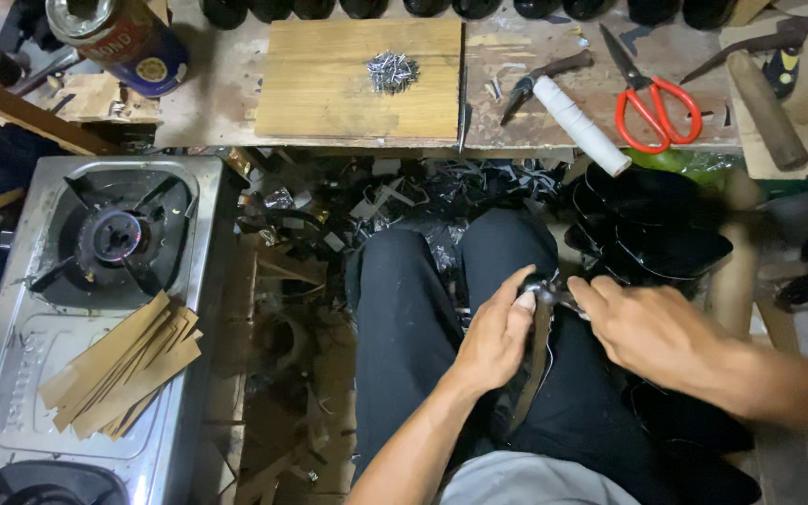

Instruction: The person uses a hammer and a curved metal tool to repeatedly tap and press the sole edge of a black shoe held on their lap. They rotate the shoe to work along different sections of the sole, occasionally using fingers to adjust the material.

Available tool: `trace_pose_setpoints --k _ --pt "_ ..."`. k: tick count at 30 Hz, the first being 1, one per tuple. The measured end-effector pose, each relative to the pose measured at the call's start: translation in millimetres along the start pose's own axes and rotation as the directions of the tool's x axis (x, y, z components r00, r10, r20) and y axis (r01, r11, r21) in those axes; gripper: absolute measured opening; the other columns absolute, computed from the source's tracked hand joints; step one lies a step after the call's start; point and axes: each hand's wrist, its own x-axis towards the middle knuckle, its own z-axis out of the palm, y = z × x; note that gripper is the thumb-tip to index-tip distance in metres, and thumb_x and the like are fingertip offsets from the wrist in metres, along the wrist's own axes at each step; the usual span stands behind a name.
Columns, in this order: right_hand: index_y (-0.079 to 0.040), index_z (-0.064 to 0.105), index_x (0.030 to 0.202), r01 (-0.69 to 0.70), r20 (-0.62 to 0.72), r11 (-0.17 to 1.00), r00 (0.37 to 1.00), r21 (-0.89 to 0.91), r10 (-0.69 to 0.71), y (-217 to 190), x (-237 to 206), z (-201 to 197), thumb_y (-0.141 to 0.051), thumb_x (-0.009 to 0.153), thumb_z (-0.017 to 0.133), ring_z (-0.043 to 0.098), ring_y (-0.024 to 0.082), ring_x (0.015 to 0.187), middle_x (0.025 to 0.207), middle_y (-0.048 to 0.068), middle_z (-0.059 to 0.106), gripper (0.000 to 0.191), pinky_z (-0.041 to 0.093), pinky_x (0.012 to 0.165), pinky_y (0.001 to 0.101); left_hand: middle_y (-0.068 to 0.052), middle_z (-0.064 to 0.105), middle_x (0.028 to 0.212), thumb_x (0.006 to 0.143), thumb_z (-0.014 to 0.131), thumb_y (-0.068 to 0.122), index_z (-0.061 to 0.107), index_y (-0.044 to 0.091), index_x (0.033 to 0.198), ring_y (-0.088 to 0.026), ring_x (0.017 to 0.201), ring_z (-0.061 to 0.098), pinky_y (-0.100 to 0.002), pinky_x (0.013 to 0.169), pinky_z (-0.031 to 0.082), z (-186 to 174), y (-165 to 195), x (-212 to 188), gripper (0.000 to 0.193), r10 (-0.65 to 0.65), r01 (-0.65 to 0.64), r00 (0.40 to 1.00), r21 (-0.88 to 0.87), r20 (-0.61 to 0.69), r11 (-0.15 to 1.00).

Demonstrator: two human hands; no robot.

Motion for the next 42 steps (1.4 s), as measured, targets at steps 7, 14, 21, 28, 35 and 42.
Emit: trace_pose_setpoints --k 7,14,21,28,35,42 --pt "-0.006 0.053 0.140 0.021 -0.124 0.990 0.992 0.138 -0.004 -6.5 -1.4 14.0 -0.014 0.082 0.065 0.072 0.035 0.069 0.100 0.015 0.065 0.060 0.057 0.059 0.0460 -0.031 0.067 0.115 0.104 0.044 0.022 0.049 0.000 0.140 -0.048 0.109 0.063 -0.051 0.094 0.049 8.1 3.3 1.9 0.042 -0.005 0.029 0.994 0.216 -0.109 0.976" --pt "-0.004 0.055 0.131 0.031 0.070 0.996 0.997 0.079 -0.036 11.4 -1.1 -8.9 -0.012 0.084 0.062 0.073 0.036 0.074 0.096 0.015 0.066 0.048 0.059 0.061 0.0448 -0.029 0.069 0.112 0.103 0.044 0.023 0.050 0.000 0.138 -0.047 0.103 0.066 -0.052 0.090 0.050 23.8 11.5 4.2 0.042 -0.014 0.046 0.993 0.284 -0.115 0.958" --pt "0.005 0.050 0.137 0.032 -0.229 0.978 0.973 0.205 0.016 -20.8 -4.2 24.8 -0.010 0.083 0.064 0.071 0.036 0.064 0.094 0.022 0.066 0.058 0.059 0.053 0.0422 -0.026 0.070 0.103 0.105 0.042 0.025 0.052 0.000 0.139 -0.041 0.100 0.070 -0.046 0.093 0.052 -6.3 11.4 7.8 0.043 -0.114 0.114 0.993 -0.021 0.009 0.993" --pt "-0.003 0.052 0.138 0.049 -0.098 0.945 0.995 0.324 -0.018 -7.5 -0.5 -4.4 -0.019 0.083 0.067 0.070 0.042 0.068 0.099 0.019 0.068 0.060 0.056 0.059 0.0514 -0.027 0.070 0.109 0.104 0.044 0.024 0.054 0.000 0.134 -0.045 0.101 0.068 -0.048 0.090 0.052 14.1 16.0 5.3 0.039 -0.095 0.135 0.981 0.244 -0.169 0.960" --pt "-0.005 0.053 0.132 -0.121 0.022 0.978 0.993 0.169 0.119 -10.8 -8.7 8.5 -0.021 0.090 0.059 0.073 0.038 0.071 0.096 0.016 0.070 0.045 0.060 0.061 0.0472 -0.028 0.067 0.119 0.107 0.043 0.024 0.054 -0.001 0.138 -0.044 0.111 0.066 -0.047 0.097 0.050 7.2 10.0 3.2 0.041 0.059 -0.047 0.994 0.128 -0.093 0.991" --pt "0.001 0.052 0.135 -0.035 -0.274 0.932 0.951 0.360 0.142 -42.4 -15.3 37.1 -0.014 0.085 0.060 0.072 0.037 0.064 0.091 0.018 0.069 0.053 0.058 0.054 0.0446 -0.028 0.066 0.118 0.104 0.045 0.022 0.052 0.000 0.137 -0.044 0.111 0.066 -0.047 0.096 0.051 -2.3 9.4 -2.9 0.041 -0.051 0.055 0.998 0.117 -0.037 0.992"
